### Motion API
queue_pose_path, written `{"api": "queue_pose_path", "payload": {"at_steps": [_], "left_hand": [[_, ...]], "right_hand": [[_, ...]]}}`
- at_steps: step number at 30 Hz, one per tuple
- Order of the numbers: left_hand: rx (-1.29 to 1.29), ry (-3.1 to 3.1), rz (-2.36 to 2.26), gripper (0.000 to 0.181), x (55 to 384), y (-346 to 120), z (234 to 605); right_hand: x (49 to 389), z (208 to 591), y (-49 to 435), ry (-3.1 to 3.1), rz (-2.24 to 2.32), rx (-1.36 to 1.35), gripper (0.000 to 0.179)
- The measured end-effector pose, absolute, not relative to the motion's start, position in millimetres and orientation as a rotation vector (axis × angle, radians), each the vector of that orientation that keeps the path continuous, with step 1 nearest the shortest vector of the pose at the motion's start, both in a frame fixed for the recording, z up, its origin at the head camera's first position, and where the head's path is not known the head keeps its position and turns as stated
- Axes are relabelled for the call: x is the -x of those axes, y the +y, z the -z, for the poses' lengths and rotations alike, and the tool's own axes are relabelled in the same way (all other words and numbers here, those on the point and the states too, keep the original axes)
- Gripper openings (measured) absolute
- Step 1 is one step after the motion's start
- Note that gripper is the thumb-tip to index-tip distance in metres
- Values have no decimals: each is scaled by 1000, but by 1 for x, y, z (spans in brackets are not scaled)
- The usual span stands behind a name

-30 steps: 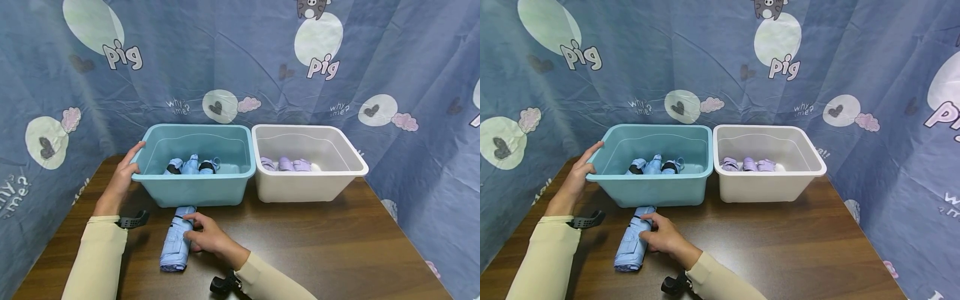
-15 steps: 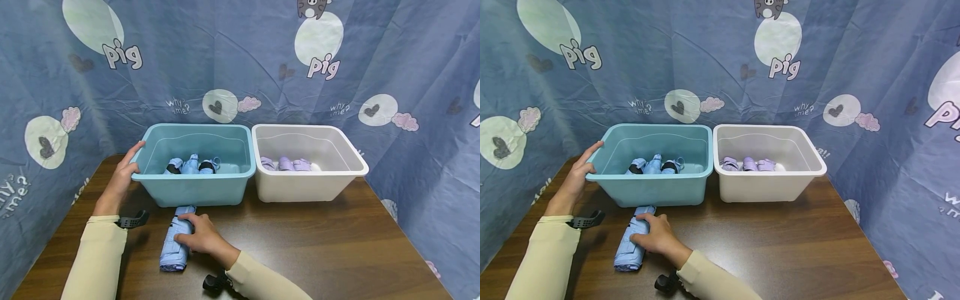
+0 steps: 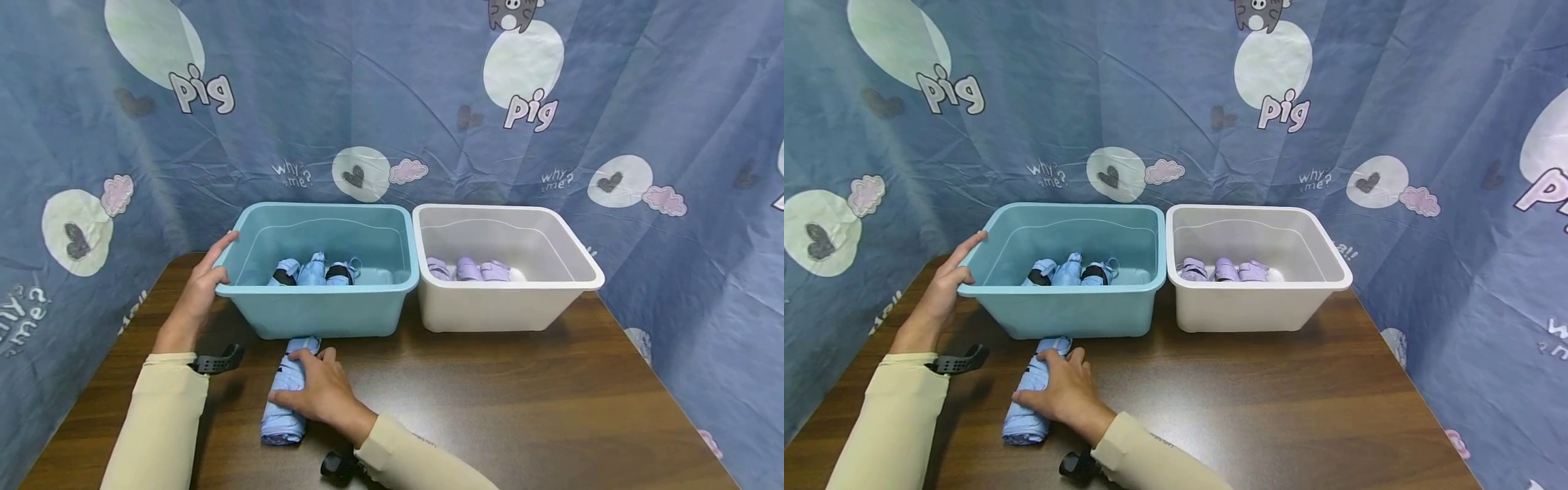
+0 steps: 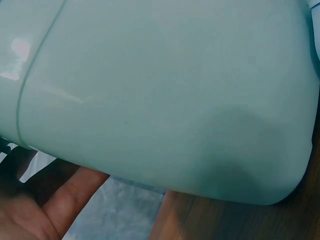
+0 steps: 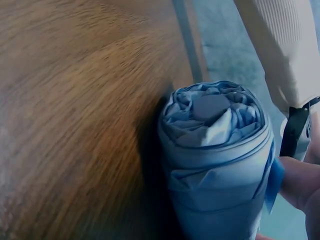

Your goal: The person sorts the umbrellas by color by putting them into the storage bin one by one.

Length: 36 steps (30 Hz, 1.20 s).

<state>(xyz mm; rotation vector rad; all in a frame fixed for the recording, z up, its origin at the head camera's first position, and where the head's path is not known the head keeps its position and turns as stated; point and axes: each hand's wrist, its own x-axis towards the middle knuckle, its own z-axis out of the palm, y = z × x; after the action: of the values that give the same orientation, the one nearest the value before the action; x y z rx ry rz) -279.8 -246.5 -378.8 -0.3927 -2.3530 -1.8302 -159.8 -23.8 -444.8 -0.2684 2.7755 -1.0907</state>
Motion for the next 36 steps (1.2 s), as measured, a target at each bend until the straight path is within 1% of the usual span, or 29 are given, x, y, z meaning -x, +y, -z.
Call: {"api": "queue_pose_path", "payload": {"at_steps": [5, 10, 15, 23, 36], "left_hand": [[407, -2339, 1846, 83, 279, -246, 379], [397, -2335, 1858, 83, 279, -245, 379], [401, -2330, 1858, 84, 279, -246, 381], [411, -2337, 1835, 83, 280, -246, 378], [401, -2341, 1840, 82, 278, -247, 378]], "right_hand": [[160, 443, -26, 2753, 1114, 237, 58], [162, 441, -25, 2725, 1151, 241, 60], [163, 441, -25, 2705, 1163, 262, 62], [162, 441, -28, 2754, 1143, 298, 57], [165, 446, -23, 2747, 1234, 363, 58]]}}
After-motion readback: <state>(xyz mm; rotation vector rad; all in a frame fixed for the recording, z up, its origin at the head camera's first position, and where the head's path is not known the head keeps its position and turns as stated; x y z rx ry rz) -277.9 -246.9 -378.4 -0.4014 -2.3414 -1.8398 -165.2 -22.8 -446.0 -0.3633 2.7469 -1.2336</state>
